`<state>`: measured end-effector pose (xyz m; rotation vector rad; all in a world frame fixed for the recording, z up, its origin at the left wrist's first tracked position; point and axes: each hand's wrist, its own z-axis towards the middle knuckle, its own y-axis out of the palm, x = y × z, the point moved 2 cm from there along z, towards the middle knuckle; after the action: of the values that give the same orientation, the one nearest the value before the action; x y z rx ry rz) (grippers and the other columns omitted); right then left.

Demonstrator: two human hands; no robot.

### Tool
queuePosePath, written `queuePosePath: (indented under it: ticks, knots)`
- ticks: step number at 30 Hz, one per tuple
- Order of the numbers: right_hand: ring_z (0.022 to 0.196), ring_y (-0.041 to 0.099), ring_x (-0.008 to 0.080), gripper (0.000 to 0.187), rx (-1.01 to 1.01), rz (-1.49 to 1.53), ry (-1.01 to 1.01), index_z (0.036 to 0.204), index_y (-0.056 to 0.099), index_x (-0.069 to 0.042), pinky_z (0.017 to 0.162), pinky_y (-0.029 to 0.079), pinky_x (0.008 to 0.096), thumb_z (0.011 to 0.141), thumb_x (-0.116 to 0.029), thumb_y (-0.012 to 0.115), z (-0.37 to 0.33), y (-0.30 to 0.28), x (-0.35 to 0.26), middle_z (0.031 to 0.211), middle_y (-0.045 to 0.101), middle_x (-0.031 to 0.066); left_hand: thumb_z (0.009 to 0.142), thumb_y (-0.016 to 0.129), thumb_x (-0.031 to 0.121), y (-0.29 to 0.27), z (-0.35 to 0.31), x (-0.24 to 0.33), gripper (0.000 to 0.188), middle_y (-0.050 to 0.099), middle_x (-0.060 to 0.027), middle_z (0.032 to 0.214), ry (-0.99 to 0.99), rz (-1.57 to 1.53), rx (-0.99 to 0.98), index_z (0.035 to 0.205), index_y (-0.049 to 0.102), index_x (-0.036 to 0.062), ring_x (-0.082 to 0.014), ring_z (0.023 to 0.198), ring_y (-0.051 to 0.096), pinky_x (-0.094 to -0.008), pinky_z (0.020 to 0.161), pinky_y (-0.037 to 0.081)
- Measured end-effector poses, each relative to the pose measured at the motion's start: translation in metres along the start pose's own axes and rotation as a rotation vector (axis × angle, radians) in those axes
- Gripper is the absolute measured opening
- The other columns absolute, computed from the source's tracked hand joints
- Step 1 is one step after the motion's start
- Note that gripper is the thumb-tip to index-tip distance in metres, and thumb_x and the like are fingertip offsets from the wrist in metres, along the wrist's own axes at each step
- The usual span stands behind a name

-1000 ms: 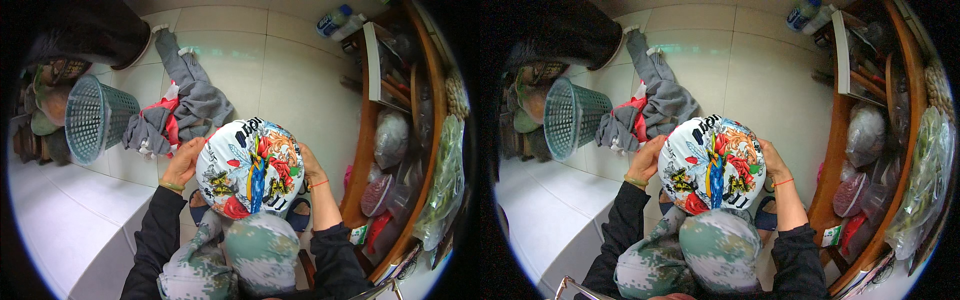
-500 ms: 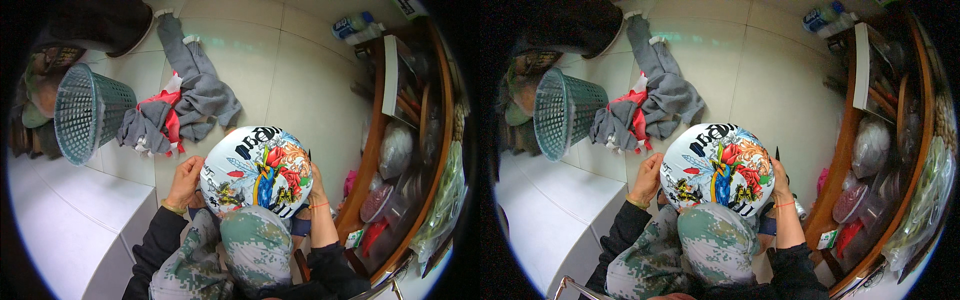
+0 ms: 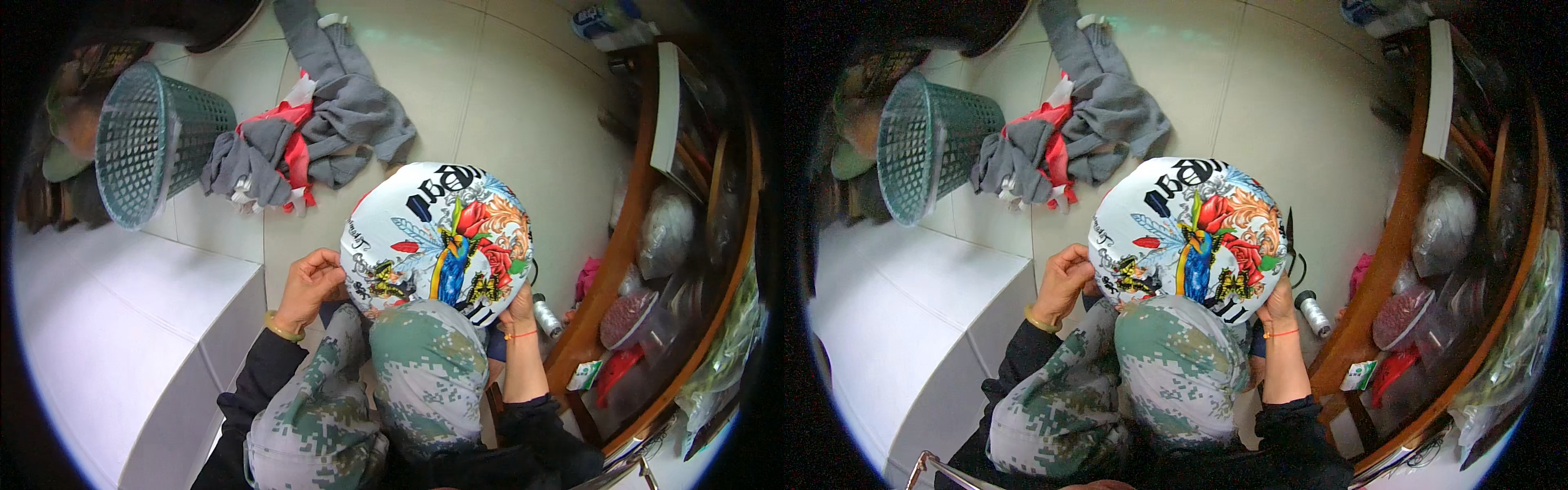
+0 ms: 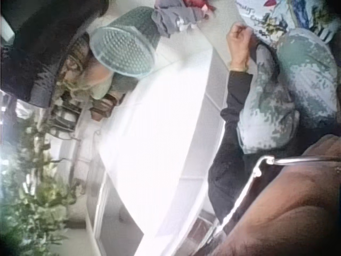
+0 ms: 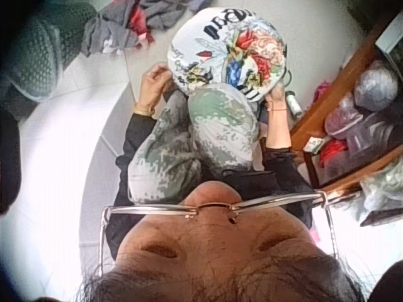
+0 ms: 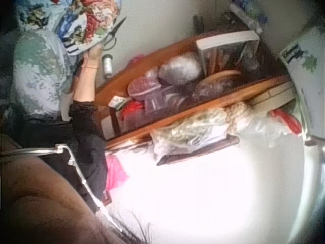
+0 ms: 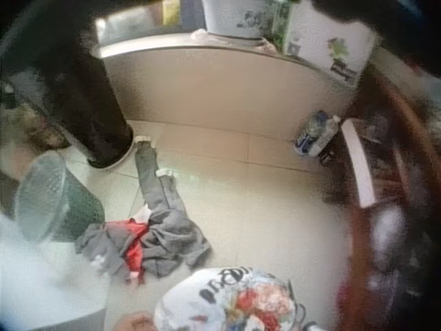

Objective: The person sits on the floor and repeatedly inserts and removes cylindrical wooden dowels into a patterned fabric cover. They adjust the fabric around the dowels and rotate the assembly to fit the pieces together.

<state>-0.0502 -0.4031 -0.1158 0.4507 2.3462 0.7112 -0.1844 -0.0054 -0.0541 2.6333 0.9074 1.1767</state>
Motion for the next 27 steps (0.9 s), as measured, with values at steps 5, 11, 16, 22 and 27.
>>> queuePosePath:
  ticks: [5,11,16,22,27]
  knots:
    - [0.133,0.069,0.0281,0.049,0.086,-0.065,-0.095,0.156,0.054,0.002,0.113,0.057,0.0442,0.114,-0.023,0.055,-0.004,0.005,0.004,0.152,0.066,0.0161,0.105,0.076,0.005,0.004,-0.011,-0.004,0.009,0.072,-0.0002,0.103,0.031,-0.015,0.02,0.111,0.069,0.0015,-0.0069,0.094,0.07,-0.0235,0.087,0.058]
    - [0.138,0.065,0.0294,0.05,0.108,-0.088,0.026,0.16,0.051,-0.001,0.118,0.052,0.0474,0.116,-0.026,0.05,-0.017,-0.003,0.001,0.156,0.064,0.0134,0.098,0.081,-0.004,0.013,-0.024,-0.014,0.021,0.074,-0.0031,0.105,0.041,-0.03,0.052,0.117,0.072,-0.0024,-0.01,0.094,0.073,-0.0262,0.087,0.062]
    - [0.153,0.051,0.0313,0.059,0.0,0.12,0.2,0.166,0.045,-0.003,0.13,0.037,0.0513,0.116,-0.031,0.053,-0.049,-0.008,0.016,0.168,0.052,0.0122,0.098,0.082,-0.002,0.014,-0.029,-0.015,0.012,0.081,-0.0092,0.099,0.059,0.084,0.089,0.109,0.077,-0.0043,-0.014,0.085,0.078,-0.0274,0.081,0.064]
    - [0.15,0.055,0.027,0.057,-0.102,0.204,0.116,0.162,0.053,-0.008,0.131,0.037,0.0497,0.111,-0.028,0.067,-0.042,-0.008,0.031,0.164,0.058,0.0078,0.1,0.082,0.002,0.019,-0.034,-0.014,0.01,0.079,-0.0079,0.094,0.127,0.09,0.095,0.105,0.078,-0.0053,-0.014,0.08,0.077,-0.0274,0.078,0.064]
    - [0.143,0.062,0.0269,0.046,-0.121,0.178,0.068,0.155,0.062,-0.009,0.126,0.046,0.0504,0.11,-0.018,0.067,-0.03,-0.013,0.032,0.156,0.065,0.0086,0.104,0.076,0.003,0.023,-0.035,-0.017,0.013,0.078,-0.0108,0.097,0.136,0.07,0.091,0.114,0.073,-0.0063,-0.0166,0.083,0.077,-0.0324,0.083,0.066]
